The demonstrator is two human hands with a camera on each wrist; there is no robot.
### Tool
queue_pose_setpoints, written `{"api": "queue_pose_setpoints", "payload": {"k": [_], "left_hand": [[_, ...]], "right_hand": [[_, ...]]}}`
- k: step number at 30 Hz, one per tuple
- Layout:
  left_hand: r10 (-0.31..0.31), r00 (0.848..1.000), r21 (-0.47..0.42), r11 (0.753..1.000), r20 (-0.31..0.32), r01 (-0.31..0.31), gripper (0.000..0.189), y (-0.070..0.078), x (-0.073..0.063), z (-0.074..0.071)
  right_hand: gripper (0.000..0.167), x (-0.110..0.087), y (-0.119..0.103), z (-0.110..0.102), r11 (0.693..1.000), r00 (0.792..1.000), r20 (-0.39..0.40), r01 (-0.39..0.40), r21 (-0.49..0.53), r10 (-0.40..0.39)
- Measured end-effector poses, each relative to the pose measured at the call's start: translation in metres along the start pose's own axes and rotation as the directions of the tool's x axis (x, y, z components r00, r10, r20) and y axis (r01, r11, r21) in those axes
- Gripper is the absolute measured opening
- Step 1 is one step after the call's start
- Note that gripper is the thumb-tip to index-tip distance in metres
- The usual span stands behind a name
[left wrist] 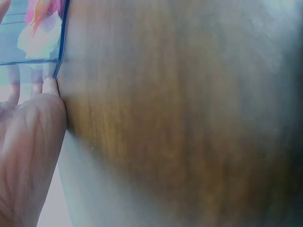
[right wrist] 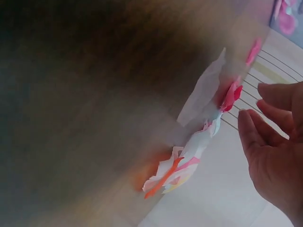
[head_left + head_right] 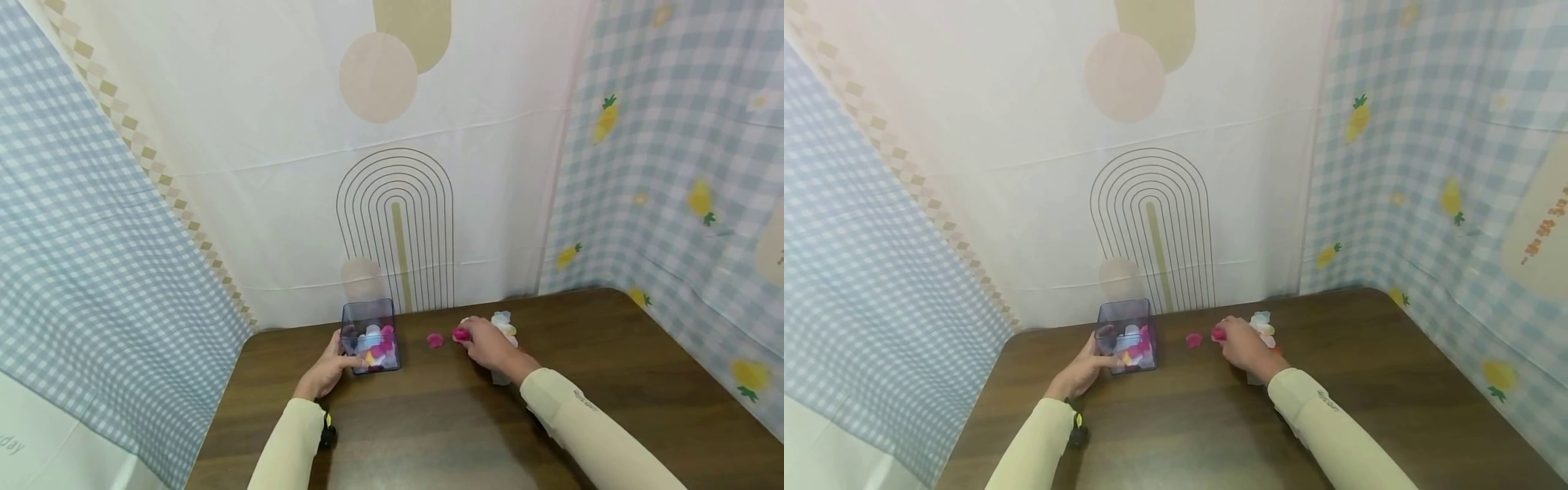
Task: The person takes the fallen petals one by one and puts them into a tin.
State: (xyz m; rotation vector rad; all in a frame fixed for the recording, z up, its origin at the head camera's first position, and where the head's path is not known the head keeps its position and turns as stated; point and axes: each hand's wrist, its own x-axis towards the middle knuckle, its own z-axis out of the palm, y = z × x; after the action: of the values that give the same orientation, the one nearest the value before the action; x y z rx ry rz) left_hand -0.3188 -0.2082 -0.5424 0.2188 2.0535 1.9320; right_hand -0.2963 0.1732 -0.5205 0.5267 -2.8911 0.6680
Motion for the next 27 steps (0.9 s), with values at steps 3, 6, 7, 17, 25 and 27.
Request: {"api": "queue_pose_setpoints", "payload": {"k": [3,6,7,17,25,27], "left_hand": [[0.002,1.000,-0.001,1.000,0.003,-0.002,0.105,0.000,0.000,-0.001],[-0.007,1.000,-0.009,1.000,0.012,0.007,0.104,0.000,0.000,-0.003],[-0.012,1.000,-0.013,1.000,0.015,0.012,0.104,0.000,-0.001,-0.003],[-0.013,1.000,-0.022,1.000,0.021,0.013,0.104,0.002,0.000,-0.002],[-0.015,1.000,-0.021,1.000,0.019,0.016,0.104,0.003,-0.001,-0.001],[-0.016,1.000,-0.022,1.000,0.015,0.016,0.105,0.002,-0.001,-0.001]], "right_hand": [[0.030,0.004,0.000,0.002,0.997,0.998,0.068,0.002,-0.073,0.003],[0.033,0.008,0.000,0.003,0.992,0.993,0.115,0.000,-0.126,0.015],[0.033,0.009,-0.001,0.004,0.990,0.992,0.124,0.001,-0.139,0.017],[0.008,0.021,-0.003,0.006,0.980,0.995,0.089,0.064,-0.189,-0.048],[0.002,0.027,-0.012,0.008,0.957,0.991,0.135,0.017,-0.291,0.023],[0.003,0.028,-0.014,0.009,0.952,0.990,0.135,0.010,-0.307,0.033]]}}
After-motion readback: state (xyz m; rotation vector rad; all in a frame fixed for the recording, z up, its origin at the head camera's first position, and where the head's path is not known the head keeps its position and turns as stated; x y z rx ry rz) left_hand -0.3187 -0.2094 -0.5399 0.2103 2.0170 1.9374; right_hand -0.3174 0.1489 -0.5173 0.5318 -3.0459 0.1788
